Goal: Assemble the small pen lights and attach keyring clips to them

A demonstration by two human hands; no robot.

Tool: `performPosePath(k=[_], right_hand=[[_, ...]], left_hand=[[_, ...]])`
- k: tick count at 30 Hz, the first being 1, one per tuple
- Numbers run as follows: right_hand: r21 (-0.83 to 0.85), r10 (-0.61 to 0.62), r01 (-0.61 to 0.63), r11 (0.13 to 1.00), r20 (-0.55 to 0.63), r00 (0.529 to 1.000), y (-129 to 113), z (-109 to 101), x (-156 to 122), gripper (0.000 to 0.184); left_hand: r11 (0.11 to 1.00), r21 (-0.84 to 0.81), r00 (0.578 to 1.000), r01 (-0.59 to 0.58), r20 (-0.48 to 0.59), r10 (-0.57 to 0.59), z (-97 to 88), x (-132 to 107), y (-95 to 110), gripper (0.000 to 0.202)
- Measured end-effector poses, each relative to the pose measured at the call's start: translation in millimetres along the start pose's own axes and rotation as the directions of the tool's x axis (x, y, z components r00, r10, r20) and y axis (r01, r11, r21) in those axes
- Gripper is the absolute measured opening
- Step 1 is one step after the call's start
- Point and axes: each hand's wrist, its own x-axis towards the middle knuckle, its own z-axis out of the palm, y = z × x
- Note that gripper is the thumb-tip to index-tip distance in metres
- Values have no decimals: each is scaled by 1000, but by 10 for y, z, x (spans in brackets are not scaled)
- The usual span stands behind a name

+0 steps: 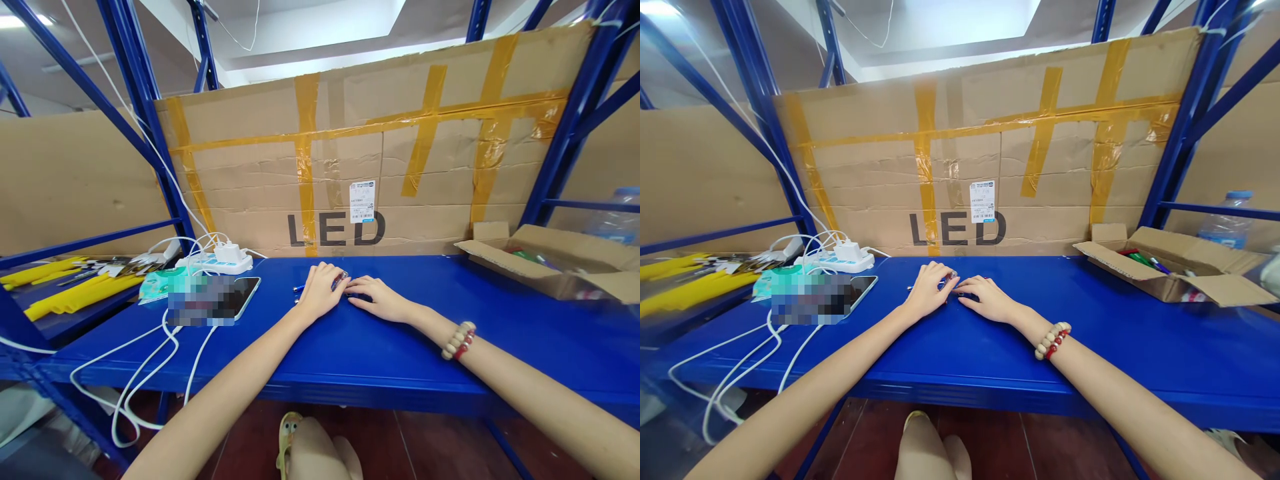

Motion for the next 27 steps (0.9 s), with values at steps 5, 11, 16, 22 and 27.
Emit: performPosePath(k=[5, 11, 16, 22, 27], right_hand=[[13, -57, 57, 998, -18, 998, 76, 24, 21, 30], [36, -80, 83, 996, -77, 994, 116, 12, 31, 26], [62, -101, 108, 992, -99, 990, 101, 4, 27, 23], [77, -109, 118, 990, -116, 987, 79, -6, 26, 19], [84, -106, 117, 990, -125, 987, 58, -21, 25, 18]], left_hand=[[1000, -10, 1000, -20, -12, 20, 11, -2, -12, 21], [999, -11, 999, -41, -21, 41, 19, -3, -16, 21], [999, -2, 999, -47, -7, 47, 15, -3, -7, 22], [999, -11, 999, -41, 16, 42, 7, -3, -1, 21], [999, -22, 999, -42, 11, 42, -8, -5, 10, 20]])
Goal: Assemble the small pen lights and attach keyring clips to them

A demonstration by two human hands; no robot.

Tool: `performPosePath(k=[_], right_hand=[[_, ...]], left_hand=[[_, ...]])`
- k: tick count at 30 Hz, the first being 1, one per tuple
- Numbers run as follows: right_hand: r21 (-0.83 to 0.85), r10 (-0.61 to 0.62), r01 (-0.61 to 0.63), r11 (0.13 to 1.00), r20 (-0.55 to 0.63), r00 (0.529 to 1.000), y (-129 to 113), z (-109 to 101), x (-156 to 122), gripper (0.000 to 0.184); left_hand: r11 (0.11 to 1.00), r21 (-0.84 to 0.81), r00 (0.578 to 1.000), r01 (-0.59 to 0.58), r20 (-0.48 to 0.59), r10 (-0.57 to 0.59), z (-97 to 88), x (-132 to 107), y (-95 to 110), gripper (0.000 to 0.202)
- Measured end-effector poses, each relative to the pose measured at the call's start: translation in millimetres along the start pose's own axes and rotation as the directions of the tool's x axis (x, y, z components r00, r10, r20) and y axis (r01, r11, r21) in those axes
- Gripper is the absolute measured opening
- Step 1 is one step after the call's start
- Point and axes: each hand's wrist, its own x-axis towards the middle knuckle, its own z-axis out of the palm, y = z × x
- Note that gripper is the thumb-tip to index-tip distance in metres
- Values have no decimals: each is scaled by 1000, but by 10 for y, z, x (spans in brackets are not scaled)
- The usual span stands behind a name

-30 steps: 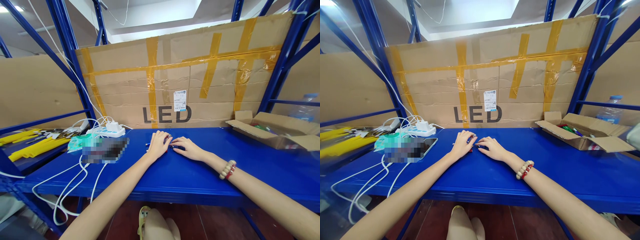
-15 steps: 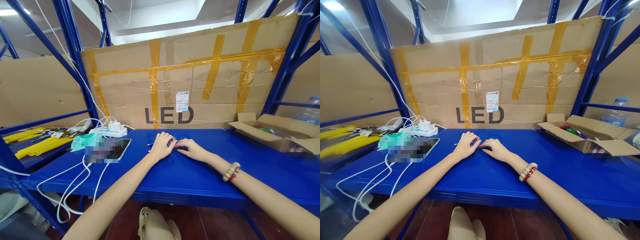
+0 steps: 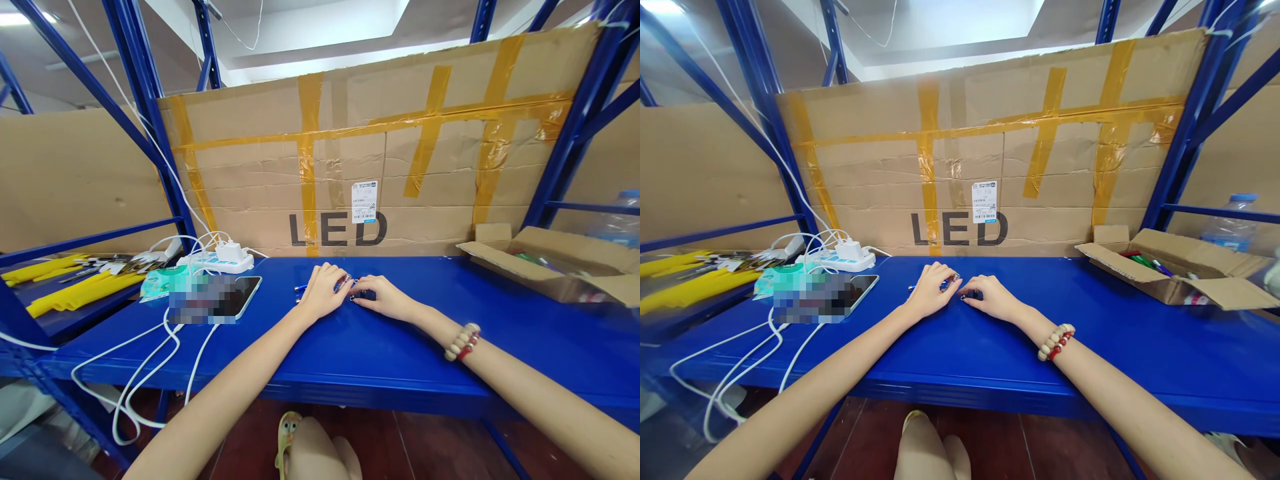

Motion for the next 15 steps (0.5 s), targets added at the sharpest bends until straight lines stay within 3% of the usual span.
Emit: performPosePath(k=[15], right_hand=[[15, 19, -18, 1000, -19, 1000, -21, -23, -4, 15]], left_hand=[[1000, 12, 1000, -8, 16, 8, -5, -3, 2, 20]])
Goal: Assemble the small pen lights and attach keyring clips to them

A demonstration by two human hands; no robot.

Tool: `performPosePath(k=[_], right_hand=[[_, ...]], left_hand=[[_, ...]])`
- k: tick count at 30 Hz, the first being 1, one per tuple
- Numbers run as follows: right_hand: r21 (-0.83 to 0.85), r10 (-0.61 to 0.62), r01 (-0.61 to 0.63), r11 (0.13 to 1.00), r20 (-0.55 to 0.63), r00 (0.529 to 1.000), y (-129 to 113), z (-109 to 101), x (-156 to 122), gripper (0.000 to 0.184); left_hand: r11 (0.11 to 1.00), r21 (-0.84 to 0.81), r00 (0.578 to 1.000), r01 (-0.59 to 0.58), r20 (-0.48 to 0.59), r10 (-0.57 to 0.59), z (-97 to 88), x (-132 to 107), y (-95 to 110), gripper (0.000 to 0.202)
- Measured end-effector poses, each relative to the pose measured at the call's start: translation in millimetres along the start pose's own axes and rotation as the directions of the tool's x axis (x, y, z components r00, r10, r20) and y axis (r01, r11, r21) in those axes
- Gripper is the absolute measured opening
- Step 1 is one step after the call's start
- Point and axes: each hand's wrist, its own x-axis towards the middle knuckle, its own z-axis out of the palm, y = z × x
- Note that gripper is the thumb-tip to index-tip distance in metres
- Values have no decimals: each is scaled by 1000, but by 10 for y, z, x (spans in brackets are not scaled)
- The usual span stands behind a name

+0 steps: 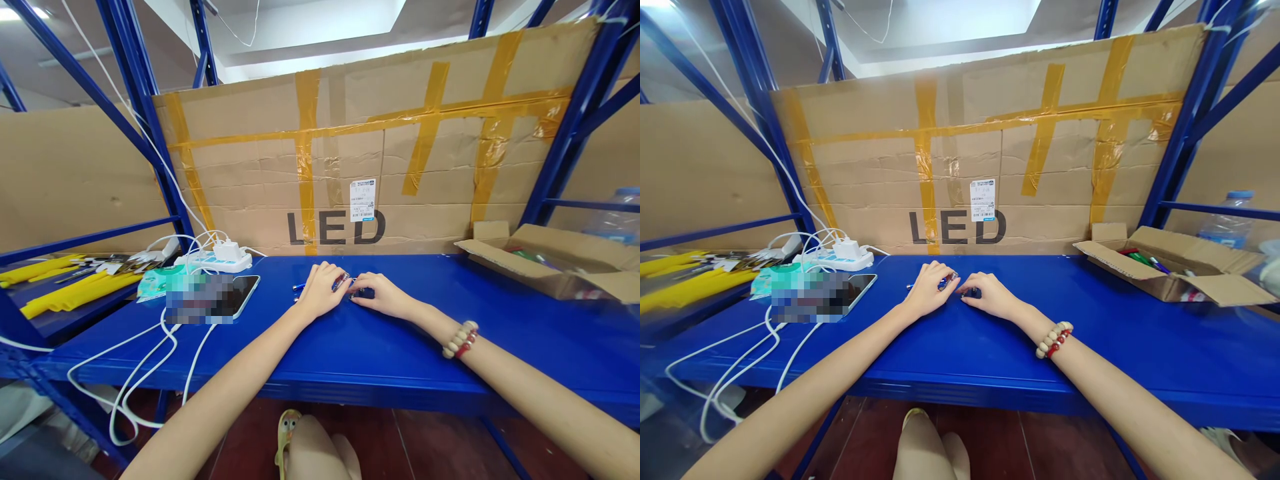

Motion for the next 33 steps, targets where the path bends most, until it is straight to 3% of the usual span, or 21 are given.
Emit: performPosePath(k=[33], right_hand=[[-18, 59, -59, 998, -13, 998, 57, 45, 1, 21]], left_hand=[[1000, 3, 1000, -16, -14, 16, 32, -4, -16, 21]])
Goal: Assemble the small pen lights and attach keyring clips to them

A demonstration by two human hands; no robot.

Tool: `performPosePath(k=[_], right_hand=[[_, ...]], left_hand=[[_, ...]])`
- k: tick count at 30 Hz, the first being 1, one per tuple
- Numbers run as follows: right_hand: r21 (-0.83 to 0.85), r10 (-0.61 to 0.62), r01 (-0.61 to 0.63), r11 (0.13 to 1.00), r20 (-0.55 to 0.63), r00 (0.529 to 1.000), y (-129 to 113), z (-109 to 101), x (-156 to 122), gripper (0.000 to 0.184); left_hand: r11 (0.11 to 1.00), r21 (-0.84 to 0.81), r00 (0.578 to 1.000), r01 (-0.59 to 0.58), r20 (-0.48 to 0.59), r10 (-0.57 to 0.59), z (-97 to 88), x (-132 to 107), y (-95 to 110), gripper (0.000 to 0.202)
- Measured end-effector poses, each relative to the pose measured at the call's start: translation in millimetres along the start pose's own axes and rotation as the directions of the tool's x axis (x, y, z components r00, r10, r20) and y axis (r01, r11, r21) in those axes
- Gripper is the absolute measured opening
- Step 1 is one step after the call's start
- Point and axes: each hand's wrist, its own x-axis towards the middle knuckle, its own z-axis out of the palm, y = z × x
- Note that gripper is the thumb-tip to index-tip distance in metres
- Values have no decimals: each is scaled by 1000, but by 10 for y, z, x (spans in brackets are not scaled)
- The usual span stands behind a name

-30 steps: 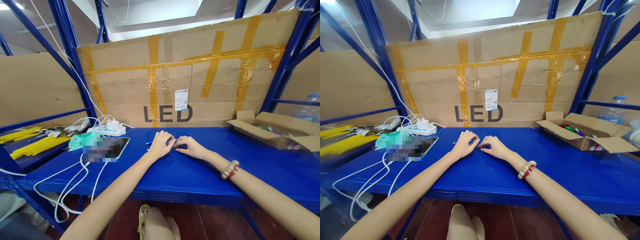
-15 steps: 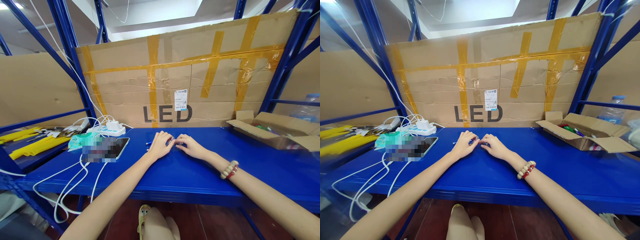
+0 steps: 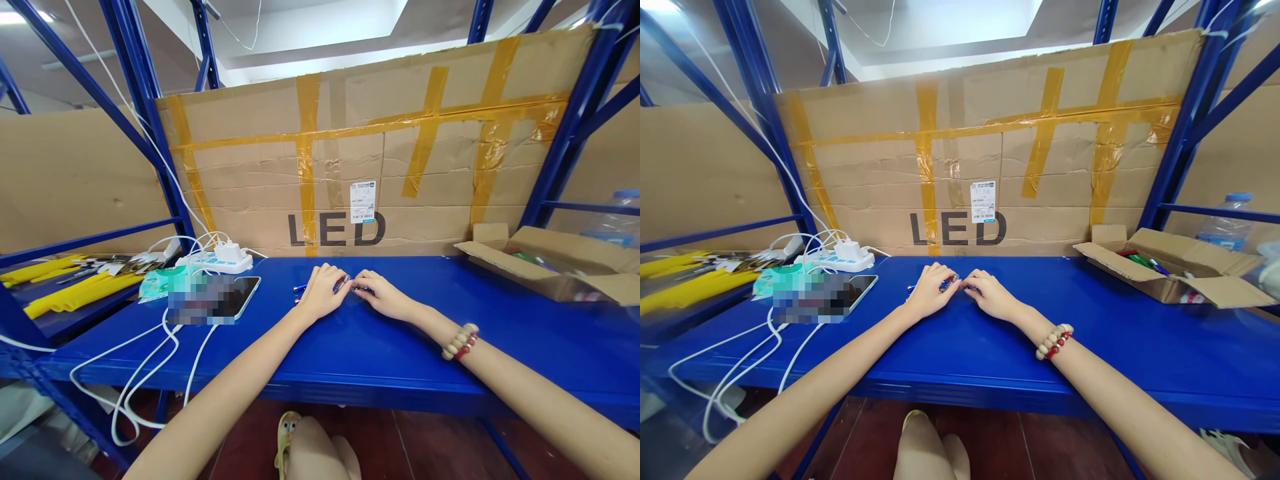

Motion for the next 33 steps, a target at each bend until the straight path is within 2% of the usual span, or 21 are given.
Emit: performPosePath(k=[19, 23, 27, 30, 33], right_hand=[[-32, -9, 7, 999, -52, 999, -70, -56, -1, 18], [-88, 95, -101, 991, -71, 993, -124, -99, -9, 16], [-129, 226, -242, 962, -130, 965, -202, -161, -13, 14], [-92, 283, -304, 948, -186, 941, -222, -184, -6, 13], [-31, 303, -315, 948, -208, 930, -196, -177, 0, 18]], left_hand=[[1000, -13, 1000, 4, 4, -4, 9, 3, -15, 19], [1000, -10, 1000, 9, 8, -9, 4, 2, -9, 19], [998, -47, 999, 35, 21, -34, 3, 10, -21, 16], [998, -47, 998, 41, 43, -39, 8, 17, -44, 15], [999, -38, 998, 34, 58, -32, 12, 17, -57, 15]])
